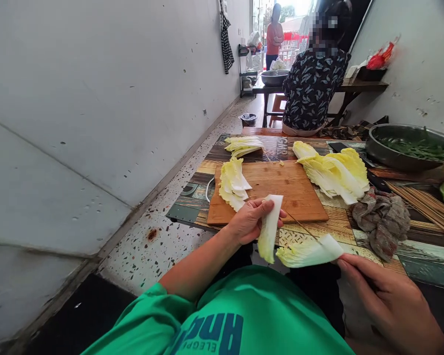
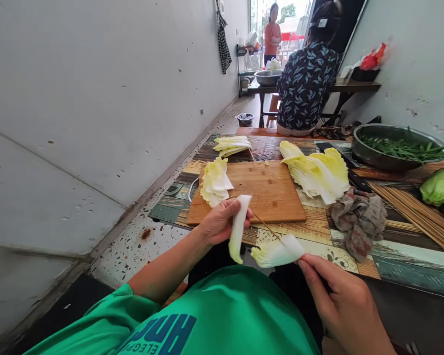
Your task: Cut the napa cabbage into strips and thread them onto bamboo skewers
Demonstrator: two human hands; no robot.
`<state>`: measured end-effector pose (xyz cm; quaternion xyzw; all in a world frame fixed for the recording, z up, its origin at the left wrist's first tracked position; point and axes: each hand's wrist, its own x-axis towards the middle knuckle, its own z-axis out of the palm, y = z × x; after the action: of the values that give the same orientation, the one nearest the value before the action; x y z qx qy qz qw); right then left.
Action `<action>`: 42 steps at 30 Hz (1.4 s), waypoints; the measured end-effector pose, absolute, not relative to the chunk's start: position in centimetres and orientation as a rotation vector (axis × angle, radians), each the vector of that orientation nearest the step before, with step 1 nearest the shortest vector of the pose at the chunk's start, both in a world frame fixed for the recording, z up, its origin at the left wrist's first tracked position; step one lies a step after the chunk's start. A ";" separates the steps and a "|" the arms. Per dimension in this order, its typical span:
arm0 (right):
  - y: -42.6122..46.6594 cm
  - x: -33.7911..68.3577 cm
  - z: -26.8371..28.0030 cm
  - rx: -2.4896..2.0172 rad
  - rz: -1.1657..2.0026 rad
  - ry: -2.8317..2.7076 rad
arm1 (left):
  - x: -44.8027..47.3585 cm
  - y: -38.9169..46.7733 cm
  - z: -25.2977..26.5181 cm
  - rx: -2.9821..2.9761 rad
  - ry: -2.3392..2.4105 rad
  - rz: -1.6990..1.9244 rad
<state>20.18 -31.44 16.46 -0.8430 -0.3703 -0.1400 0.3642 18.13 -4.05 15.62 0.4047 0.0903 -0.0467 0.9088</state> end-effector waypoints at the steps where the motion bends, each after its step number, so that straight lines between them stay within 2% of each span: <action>1: -31.4 20.2 16.4 -2.173 -0.357 -0.949 | 18.1 -3.9 15.8 0.857 0.173 -0.087; 20: -30.9 20.7 17.6 -2.158 -0.284 -1.021 | 17.9 -2.6 15.2 0.994 0.048 -0.274; 23: -31.4 21.2 17.5 -2.150 -0.136 -0.996 | 17.8 -2.6 15.5 1.038 0.057 -0.296; 30: -32.8 22.7 18.0 -2.108 0.498 -0.866 | 17.4 -1.9 16.6 1.180 0.034 -0.402; 36: -32.4 23.1 18.2 -2.066 0.571 -0.859 | 16.7 -1.4 16.2 1.089 -0.092 -0.508; 42: -32.1 22.7 17.8 -2.072 0.571 -0.822 | 16.9 -1.4 15.4 1.069 0.056 -0.419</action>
<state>22.73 -32.09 17.82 -0.8220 -0.3262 0.2265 0.4082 16.85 -1.38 15.38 0.5055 0.0265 -0.1982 0.8393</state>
